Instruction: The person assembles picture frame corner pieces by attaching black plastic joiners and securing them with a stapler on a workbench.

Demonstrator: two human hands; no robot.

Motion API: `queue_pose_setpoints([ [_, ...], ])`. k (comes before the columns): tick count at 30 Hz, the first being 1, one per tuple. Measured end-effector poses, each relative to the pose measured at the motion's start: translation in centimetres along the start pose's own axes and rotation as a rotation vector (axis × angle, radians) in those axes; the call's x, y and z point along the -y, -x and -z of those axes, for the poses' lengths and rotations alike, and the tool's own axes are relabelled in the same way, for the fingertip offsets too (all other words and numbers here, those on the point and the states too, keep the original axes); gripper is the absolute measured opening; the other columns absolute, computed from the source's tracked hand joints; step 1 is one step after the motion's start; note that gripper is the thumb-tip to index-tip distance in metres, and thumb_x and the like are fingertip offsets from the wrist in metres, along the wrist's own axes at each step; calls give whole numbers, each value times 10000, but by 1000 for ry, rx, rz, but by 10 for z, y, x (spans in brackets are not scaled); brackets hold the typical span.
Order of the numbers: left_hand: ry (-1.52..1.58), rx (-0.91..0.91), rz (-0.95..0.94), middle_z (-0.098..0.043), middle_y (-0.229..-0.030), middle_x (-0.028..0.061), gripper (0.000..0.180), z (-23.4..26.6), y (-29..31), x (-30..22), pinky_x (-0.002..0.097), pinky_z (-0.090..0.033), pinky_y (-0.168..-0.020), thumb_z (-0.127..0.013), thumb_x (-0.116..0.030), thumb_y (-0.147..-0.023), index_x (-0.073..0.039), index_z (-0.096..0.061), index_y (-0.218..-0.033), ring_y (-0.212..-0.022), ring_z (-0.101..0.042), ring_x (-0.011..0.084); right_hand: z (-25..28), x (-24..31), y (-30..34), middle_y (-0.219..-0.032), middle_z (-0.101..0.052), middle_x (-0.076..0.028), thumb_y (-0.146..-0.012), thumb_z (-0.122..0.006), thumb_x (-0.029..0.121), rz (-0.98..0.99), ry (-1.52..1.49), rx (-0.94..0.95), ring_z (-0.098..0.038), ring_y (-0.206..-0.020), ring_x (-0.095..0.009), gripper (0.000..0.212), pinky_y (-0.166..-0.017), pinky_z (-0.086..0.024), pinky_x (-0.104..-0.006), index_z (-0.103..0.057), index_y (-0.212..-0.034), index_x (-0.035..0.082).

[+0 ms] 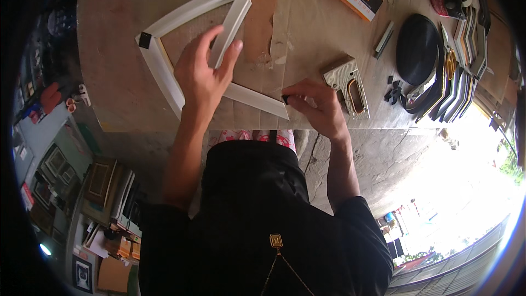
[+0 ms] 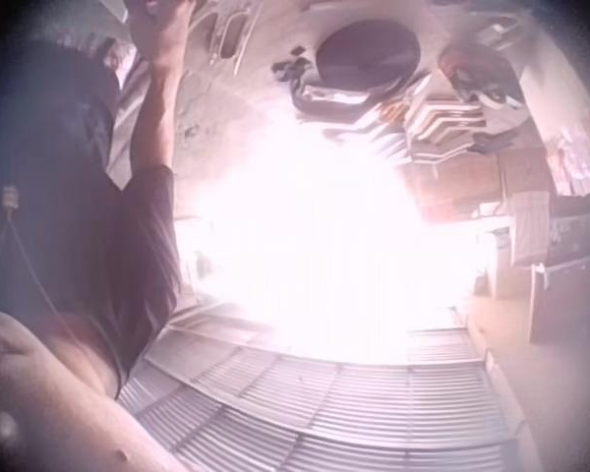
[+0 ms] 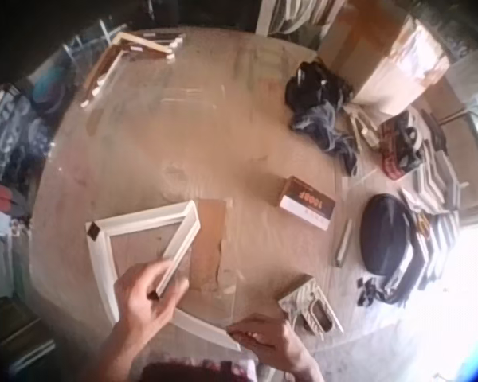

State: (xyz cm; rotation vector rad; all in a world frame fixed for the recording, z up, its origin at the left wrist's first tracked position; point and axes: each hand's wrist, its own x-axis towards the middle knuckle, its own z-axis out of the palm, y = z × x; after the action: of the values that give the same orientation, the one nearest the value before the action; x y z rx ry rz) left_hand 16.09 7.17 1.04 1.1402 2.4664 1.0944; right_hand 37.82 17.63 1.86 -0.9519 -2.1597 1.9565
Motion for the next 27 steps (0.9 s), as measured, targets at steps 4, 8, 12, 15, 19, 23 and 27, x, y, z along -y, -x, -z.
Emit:
queue_pose_setpoints([
  [4, 145, 262, -95, -590, -707, 63, 223, 2, 46, -16, 333, -441, -547, -768, -159, -785, -66, -704, -977, -617, -569, 211, -6, -1, 2, -837, -671, -92, -811, -679, -2, -61, -13, 121, -645, -754, -190, 298, -694, -509, -328, -668, -1105, 42],
  [8, 89, 409, -175, -567, -697, 47, 226, -6, 82, -19, 355, -474, -557, -755, -126, -737, -92, -703, -954, -627, -580, 254, -8, 2, 0, -817, -671, -97, -812, -676, -15, -38, 3, 181, -670, -779, -210, 446, -711, -516, -345, -555, -1237, 49],
  [12, 76, 392, -219, -567, -712, 26, 162, -15, 93, -18, 361, -456, -581, -744, -118, -733, -105, -685, -883, -645, -570, 247, -12, -7, -2, -803, -669, -75, -800, -712, 7, 20, 121, 242, -661, -769, -218, 554, -726, -514, -323, -494, -1306, 57],
  [15, 18, 374, -276, -562, -727, 18, 130, -17, 91, -14, 366, -441, -604, -734, -130, -732, -118, -669, -844, -676, -563, 237, -14, -6, -3, -844, -657, -89, -772, -739, 34, 17, 205, 258, -657, -804, -257, 590, -740, -515, -349, -490, -1306, 57],
  [19, -58, 375, -310, -551, -739, 13, 128, -20, 85, -11, 353, -419, -598, -725, -158, -726, -133, -661, -834, -702, -554, 223, -24, -2, 14, -994, -627, -103, -699, -779, 73, 151, 485, 22, -630, -908, -295, 640, -793, -503, -391, -507, -1279, 71],
  [23, -122, 378, -333, -538, -731, 15, 133, -20, 83, -15, 342, -405, -586, -721, -165, -722, -138, -652, -832, -701, -548, 218, -35, -22, 32, -1028, -600, -93, -662, -771, 62, 191, 606, -22, -612, -921, -299, 533, -795, -490, -399, -583, -1160, 89],
  [27, -176, 352, -338, -530, -724, 10, 140, -31, 73, -20, 352, -414, -584, -714, -164, -724, -145, -648, -845, -697, -544, 218, -24, -24, 22, -1019, -601, -83, -662, -756, 34, 269, 656, -116, -608, -894, -273, 439, -753, -483, -380, -624, -1078, 81],
])
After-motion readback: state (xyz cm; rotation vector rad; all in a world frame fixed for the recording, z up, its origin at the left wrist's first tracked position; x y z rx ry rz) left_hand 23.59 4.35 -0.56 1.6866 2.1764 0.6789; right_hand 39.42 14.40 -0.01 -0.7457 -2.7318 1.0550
